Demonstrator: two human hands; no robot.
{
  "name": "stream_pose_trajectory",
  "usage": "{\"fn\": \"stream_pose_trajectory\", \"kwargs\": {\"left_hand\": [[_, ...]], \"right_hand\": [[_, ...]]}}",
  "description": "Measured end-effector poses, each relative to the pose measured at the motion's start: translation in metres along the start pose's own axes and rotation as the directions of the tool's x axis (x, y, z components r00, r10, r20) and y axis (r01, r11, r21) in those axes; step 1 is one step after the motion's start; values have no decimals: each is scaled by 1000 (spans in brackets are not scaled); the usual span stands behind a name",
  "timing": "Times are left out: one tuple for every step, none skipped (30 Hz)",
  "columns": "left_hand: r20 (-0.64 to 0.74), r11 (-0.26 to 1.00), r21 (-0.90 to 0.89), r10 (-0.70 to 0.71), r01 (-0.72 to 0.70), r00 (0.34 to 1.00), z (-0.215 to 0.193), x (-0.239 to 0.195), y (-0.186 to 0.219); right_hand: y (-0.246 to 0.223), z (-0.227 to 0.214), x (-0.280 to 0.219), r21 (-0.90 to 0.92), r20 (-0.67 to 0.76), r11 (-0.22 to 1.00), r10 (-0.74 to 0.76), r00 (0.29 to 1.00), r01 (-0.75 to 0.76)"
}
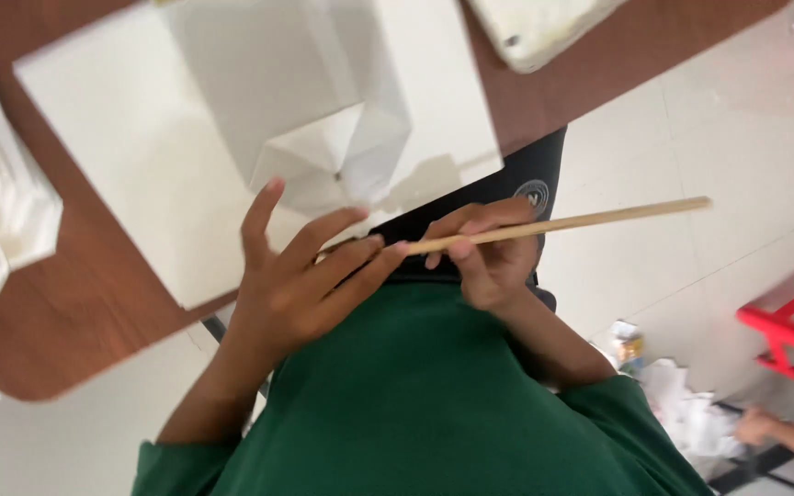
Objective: The person applies white paste to the edges of a folded white paper structure using a brush, then presses the edges together to bond them. They repeat this process on different sections and later place a yellow cardboard piece onto the assembly.
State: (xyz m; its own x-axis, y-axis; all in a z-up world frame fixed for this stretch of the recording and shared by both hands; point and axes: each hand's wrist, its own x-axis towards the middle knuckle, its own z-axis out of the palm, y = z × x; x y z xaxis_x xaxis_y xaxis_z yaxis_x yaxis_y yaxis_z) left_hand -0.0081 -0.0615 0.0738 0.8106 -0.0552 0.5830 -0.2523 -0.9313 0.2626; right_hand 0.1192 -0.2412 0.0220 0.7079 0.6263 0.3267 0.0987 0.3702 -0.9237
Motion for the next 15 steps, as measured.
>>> {"fn": "stream_pose_trajectory", "kwargs": {"left_hand": [[4, 999, -8, 32, -32, 999, -2, 7, 1], [45, 1000, 19, 1, -2, 999, -4, 14, 1], [82, 998, 49, -38, 34, 996, -5, 21, 2], [84, 999, 42, -13, 9, 996, -4, 27, -1], [83, 999, 42, -28, 25, 996, -3, 33, -3], [82, 998, 42, -44, 40, 996, -1, 39, -6], [89, 999, 45, -31, 27, 996, 4, 43, -10], [83, 996, 78, -45, 38, 996, 8, 47, -15], [79, 992, 115, -58, 49, 995, 12, 51, -22], [89, 992, 121, -45, 34, 995, 14, 57, -27], [110, 989, 140, -53, 38, 993, 17, 64, -32], [130, 986, 161, -62, 40, 990, 21, 71, -37], [145, 987, 154, -57, 35, 988, 25, 79, -40], [162, 985, 163, -80, 53, 984, 28, 87, -44], [173, 983, 172, -101, 71, 980, 31, 94, -48]], "right_hand": [[2, -6, -2, -7, -26, 1000, -19, 999, 19], [4, -12, -3, 56, -12, 998, -2, 1000, 2], [6, -20, -5, 118, 9, 993, 17, 1000, -18], [3, -27, -2, 112, -11, 994, 3, 1000, -1], [1, -35, 2, 73, -111, 997, 44, 993, -36], [-1, -42, 7, 40, -211, 996, 81, 974, -74], [2, -54, 14, 46, -222, 997, 74, 972, -65], [5, -67, 22, 62, -236, 997, 52, 970, -38], [10, -79, 30, 82, -251, 997, 31, 967, -11], [13, -85, 38, 91, -263, 996, 25, 964, -1], [14, -94, 44, 50, -277, 999, 2, 961, 12], [16, -103, 51, 9, -290, 1000, -21, 957, 24], [17, -108, 58, 14, -304, 1000, -13, 953, 18], [19, -112, 66, -72, -302, 996, -72, 951, 52], [20, -117, 74, -162, -291, 983, -135, 947, 90]]}}
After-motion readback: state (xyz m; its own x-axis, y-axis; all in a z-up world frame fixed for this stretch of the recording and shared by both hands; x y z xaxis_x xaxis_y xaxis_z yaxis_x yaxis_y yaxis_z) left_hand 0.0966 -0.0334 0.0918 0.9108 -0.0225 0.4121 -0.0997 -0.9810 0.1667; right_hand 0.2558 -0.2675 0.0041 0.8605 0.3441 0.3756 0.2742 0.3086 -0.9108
